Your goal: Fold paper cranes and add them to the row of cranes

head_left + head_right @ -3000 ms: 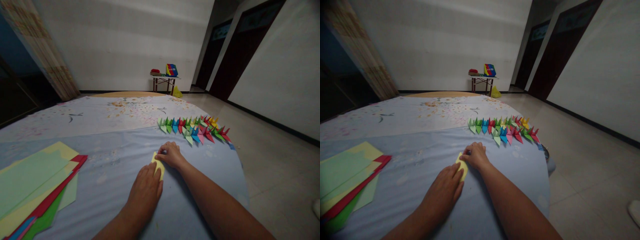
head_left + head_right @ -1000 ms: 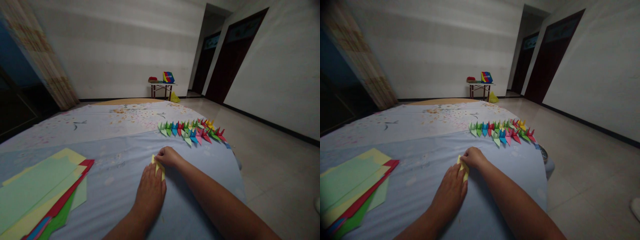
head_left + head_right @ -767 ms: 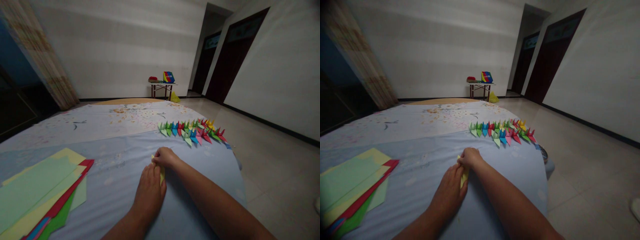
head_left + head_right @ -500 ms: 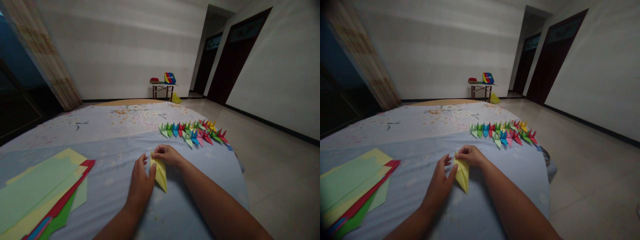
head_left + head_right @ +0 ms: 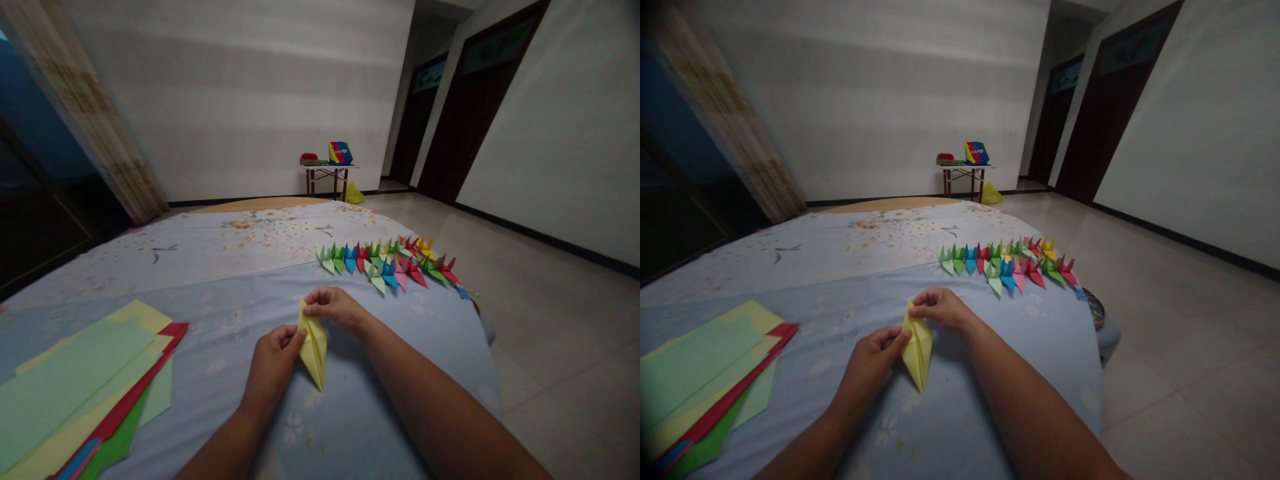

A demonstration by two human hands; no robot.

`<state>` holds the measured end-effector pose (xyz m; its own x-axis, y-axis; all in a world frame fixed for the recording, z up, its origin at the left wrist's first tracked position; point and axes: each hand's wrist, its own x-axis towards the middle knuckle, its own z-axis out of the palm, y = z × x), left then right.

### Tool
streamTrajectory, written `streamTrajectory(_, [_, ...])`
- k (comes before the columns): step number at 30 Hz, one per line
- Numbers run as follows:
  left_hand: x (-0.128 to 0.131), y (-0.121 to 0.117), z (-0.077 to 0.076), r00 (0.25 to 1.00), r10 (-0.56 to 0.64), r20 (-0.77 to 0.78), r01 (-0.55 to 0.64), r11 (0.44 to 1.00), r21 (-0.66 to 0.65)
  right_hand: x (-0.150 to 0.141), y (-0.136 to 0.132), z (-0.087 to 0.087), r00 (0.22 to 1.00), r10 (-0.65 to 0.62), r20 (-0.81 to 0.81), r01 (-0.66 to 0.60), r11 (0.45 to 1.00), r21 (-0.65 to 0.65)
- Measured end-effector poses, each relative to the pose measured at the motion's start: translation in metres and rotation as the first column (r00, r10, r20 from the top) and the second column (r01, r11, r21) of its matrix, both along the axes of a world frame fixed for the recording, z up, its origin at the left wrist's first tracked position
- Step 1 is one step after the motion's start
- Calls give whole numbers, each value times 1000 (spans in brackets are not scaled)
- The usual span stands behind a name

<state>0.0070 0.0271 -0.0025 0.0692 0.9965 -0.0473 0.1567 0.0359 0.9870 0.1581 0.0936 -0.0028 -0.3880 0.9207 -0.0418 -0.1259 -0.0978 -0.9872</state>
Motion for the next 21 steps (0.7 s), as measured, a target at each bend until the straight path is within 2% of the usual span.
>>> streamTrajectory(5, [0, 0, 1, 999, 20, -50, -20, 1000, -6, 0, 2, -3, 1000, -1, 2, 1, 1000, 4])
streamTrajectory(9, [-1, 1, 0, 996, -6, -93, 9, 1000, 28, -2, 5, -9, 999, -2, 32, 1, 1000, 31])
streamTrajectory(12, [-3, 1, -1, 969, -4, -249, 27, 996, 90, -5, 8, -15, 995, -56, 88, 52, 997, 50])
streamTrajectory(14, [-4, 0, -1, 901, 30, -433, 33, 990, 137, -6, 8, -19, 977, -101, 189, 83, 992, 100])
streamTrajectory(16, [-5, 0, -2, 796, 85, -599, 50, 978, 205, -7, 7, -21, 925, -159, 346, 95, 976, 195])
streamTrajectory(21, [-4, -2, -6, 573, 207, -793, 252, 876, 411, -6, -2, -18, 677, -321, 663, -24, 890, 455])
